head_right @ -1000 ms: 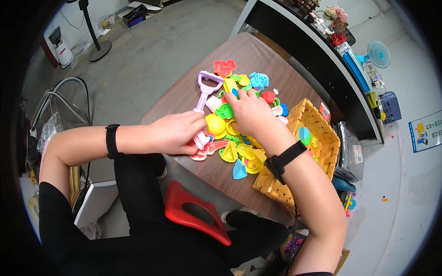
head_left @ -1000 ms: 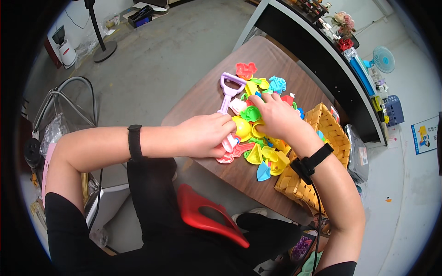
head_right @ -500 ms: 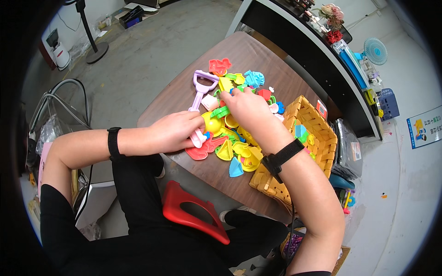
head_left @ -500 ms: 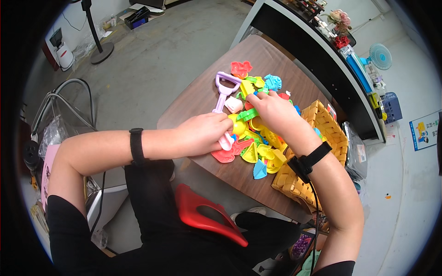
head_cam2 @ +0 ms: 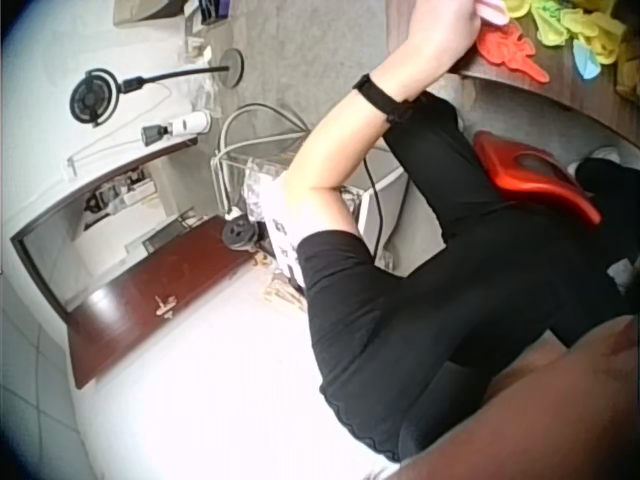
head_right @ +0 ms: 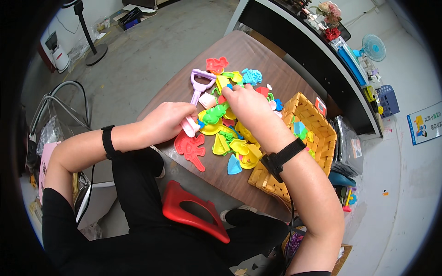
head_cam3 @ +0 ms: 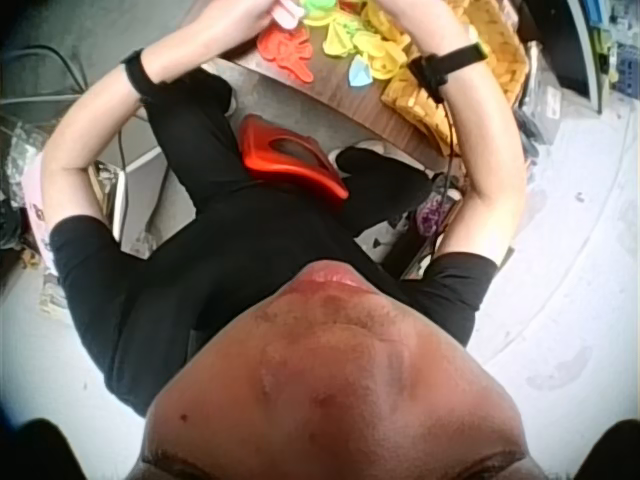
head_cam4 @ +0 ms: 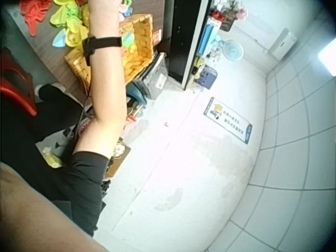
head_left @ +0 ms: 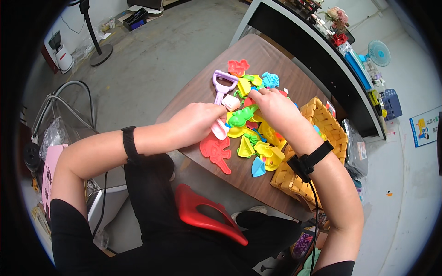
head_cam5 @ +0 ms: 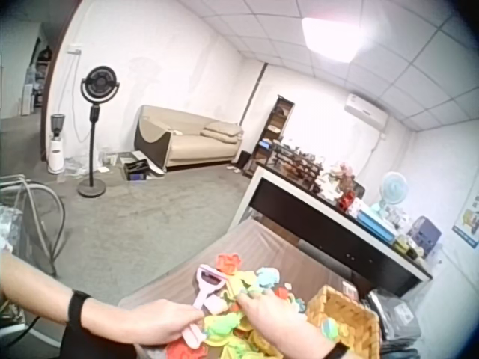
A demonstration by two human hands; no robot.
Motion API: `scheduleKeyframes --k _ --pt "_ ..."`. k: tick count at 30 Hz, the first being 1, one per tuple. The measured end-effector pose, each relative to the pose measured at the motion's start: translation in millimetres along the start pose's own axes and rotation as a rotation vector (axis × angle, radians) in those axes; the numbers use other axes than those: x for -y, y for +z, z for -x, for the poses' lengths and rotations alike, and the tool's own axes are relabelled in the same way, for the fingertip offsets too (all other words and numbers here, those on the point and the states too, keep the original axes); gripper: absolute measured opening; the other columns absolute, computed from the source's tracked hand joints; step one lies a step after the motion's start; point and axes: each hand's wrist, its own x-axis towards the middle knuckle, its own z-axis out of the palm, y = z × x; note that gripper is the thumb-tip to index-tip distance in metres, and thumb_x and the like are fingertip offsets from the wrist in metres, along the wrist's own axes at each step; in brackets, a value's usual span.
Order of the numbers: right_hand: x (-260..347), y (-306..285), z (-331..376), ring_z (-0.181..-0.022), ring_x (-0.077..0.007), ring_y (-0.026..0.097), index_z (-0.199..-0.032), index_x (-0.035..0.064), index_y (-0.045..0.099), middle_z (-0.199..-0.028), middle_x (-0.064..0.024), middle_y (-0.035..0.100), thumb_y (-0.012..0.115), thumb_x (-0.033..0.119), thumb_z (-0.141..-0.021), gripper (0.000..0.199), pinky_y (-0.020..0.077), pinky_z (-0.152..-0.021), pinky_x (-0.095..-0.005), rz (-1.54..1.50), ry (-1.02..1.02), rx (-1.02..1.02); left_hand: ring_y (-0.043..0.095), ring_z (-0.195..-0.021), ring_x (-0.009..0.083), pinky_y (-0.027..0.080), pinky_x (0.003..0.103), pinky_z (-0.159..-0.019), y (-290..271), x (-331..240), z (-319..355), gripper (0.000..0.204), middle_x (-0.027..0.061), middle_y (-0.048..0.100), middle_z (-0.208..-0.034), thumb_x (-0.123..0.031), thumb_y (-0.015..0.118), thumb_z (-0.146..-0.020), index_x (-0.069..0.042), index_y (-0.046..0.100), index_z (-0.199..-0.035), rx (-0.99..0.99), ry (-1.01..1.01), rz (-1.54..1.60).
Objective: The recorder is sorting various colorful plastic sand molds and toys from a table into a woven yellow basket.
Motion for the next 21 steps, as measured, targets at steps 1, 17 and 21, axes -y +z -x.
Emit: scheduleKeyframes --k 1,17,21 --pt "-1.4 0.2 1.6 -0.118 -0.0344 0.071 -0.143 0.0054 0.063 -0.129 -0.0194 0.072 0.079 0.013 -0.092 0.054 0.0593 -0.1 -0.0443 -0.009 0.004 -0.005 0.078 -0.092 0.0356 0.059 0.042 -0.081 -2.9 2.9 2.0 0.027 0.0161 0.075 -0.095 -0.006 0.074 -0.095 -0.006 0.061 -0.119 -0.005 0.001 0.007" --pt "-31.2 -24.5 16.3 -0.11 -0.0318 0.076 -0.138 0.0017 0.066 -0.122 -0.0198 0.076 0.075 0.011 -0.096 0.043 0.0606 -0.095 -0.0415 -0.148 0.047 -0.101 0.078 -0.088 0.0333 0.058 0.04 -0.079 -11.1 21.9 -15.0 0.024 0.0146 0.075 -0.09 -0.004 0.073 -0.095 -0.005 0.06 -0.116 -0.131 -0.032 0.162" --pt "-44.7 -47.0 25.0 -0.108 -0.0312 0.077 -0.136 0.0008 0.067 -0.12 -0.0199 0.077 0.075 0.01 -0.097 0.041 0.0609 -0.094 -0.0408 -0.167 0.06 -0.145 0.077 -0.087 0.0317 0.058 0.039 -0.078 -4.3 8.4 -32.5 0.023 0.0136 0.076 -0.091 -0.007 0.073 -0.096 -0.006 0.061 -0.115 -0.195 -0.053 0.251"
